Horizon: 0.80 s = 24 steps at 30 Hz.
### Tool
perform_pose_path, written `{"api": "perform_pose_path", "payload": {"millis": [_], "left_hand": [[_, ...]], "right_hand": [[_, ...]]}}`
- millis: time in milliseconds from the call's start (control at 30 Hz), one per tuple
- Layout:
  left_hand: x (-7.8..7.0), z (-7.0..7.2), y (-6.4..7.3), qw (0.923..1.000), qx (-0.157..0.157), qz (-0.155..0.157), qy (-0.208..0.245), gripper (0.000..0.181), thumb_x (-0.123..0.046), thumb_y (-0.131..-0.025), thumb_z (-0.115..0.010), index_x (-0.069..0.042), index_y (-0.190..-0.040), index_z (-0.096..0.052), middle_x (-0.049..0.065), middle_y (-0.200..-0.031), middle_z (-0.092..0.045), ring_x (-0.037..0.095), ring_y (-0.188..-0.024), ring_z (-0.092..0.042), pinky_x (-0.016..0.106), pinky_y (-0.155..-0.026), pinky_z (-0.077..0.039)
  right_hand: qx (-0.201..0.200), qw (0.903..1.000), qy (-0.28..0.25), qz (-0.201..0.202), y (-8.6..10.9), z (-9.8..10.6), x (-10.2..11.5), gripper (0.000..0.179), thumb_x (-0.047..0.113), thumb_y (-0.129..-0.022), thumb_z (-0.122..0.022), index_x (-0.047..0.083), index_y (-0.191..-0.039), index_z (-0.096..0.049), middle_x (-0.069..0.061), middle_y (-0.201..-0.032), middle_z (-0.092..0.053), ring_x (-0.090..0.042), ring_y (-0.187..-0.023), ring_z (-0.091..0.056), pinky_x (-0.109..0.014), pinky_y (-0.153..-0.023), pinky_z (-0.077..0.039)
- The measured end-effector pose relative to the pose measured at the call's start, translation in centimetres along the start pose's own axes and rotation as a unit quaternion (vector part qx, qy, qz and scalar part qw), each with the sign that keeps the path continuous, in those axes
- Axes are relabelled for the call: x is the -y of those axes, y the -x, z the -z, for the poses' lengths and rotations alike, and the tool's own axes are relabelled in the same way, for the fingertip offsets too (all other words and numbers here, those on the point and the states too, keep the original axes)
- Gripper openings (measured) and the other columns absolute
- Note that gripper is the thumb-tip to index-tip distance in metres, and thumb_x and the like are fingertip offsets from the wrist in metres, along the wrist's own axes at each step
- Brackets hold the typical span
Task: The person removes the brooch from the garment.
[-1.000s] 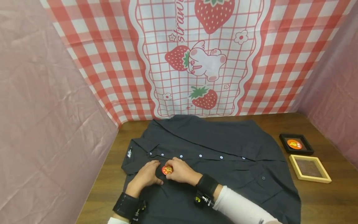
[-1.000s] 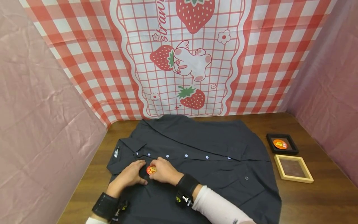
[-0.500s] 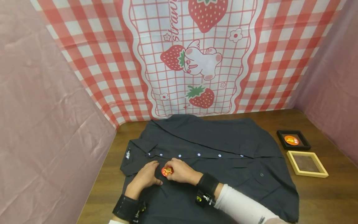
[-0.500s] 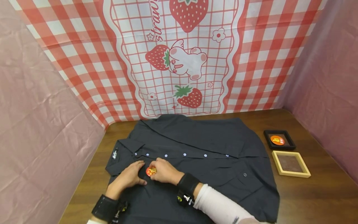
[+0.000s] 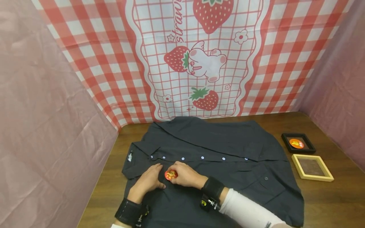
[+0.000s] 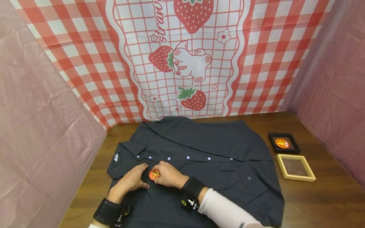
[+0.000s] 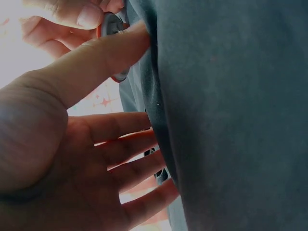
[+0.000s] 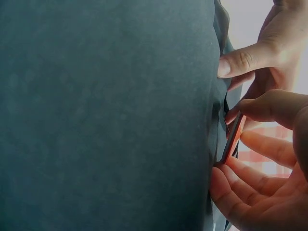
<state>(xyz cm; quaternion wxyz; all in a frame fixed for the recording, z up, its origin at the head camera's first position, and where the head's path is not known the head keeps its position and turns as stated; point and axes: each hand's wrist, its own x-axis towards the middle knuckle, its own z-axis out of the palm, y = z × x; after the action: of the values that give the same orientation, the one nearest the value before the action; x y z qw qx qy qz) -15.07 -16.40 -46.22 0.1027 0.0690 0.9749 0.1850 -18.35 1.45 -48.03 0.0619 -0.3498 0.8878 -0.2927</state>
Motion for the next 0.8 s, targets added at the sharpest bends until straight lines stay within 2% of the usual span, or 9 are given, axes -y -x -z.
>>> {"api": "perform_pose_path", "payload": {"millis": [200,467,800], "left_hand": [[-0.03,0.12,0.1,0.9996,-0.005,-0.012,0.026,0.076,-0.021,-0.069,-0.087,0.007,-0.131,-0.054,0.024,-0.139,-0.054,0.038,-0.132,-0.048,0.052,-0.109,-0.038],[0.14,0.14,0.19,0.9992,-0.008,-0.022,0.034,0.07,-0.026,-0.075,-0.083,0.006,-0.13,-0.055,0.023,-0.136,-0.056,0.038,-0.13,-0.05,0.052,-0.109,-0.04],[0.12,0.29,0.11,0.9974,-0.036,-0.048,0.041,0.061,-0.027,-0.079,-0.08,0.006,-0.126,-0.059,0.021,-0.129,-0.061,0.036,-0.124,-0.056,0.051,-0.105,-0.043]], "right_hand": [[-0.005,1.0,-0.007,0.0,0.07,0.18,-0.2,0.031,0.017,-0.076,-0.078,0.011,-0.106,-0.072,0.0,-0.093,-0.061,-0.007,-0.078,-0.052,-0.019,-0.068,-0.043],[-0.009,0.9994,-0.033,-0.008,0.22,0.25,-0.34,0.03,0.015,-0.076,-0.078,0.012,-0.106,-0.072,0.0,-0.091,-0.059,-0.007,-0.076,-0.051,-0.02,-0.066,-0.042],[-0.033,0.9987,-0.04,0.008,0.22,0.62,-0.21,0.03,0.014,-0.077,-0.078,0.011,-0.105,-0.073,-0.002,-0.094,-0.063,-0.012,-0.082,-0.056,-0.022,-0.07,-0.045]]}}
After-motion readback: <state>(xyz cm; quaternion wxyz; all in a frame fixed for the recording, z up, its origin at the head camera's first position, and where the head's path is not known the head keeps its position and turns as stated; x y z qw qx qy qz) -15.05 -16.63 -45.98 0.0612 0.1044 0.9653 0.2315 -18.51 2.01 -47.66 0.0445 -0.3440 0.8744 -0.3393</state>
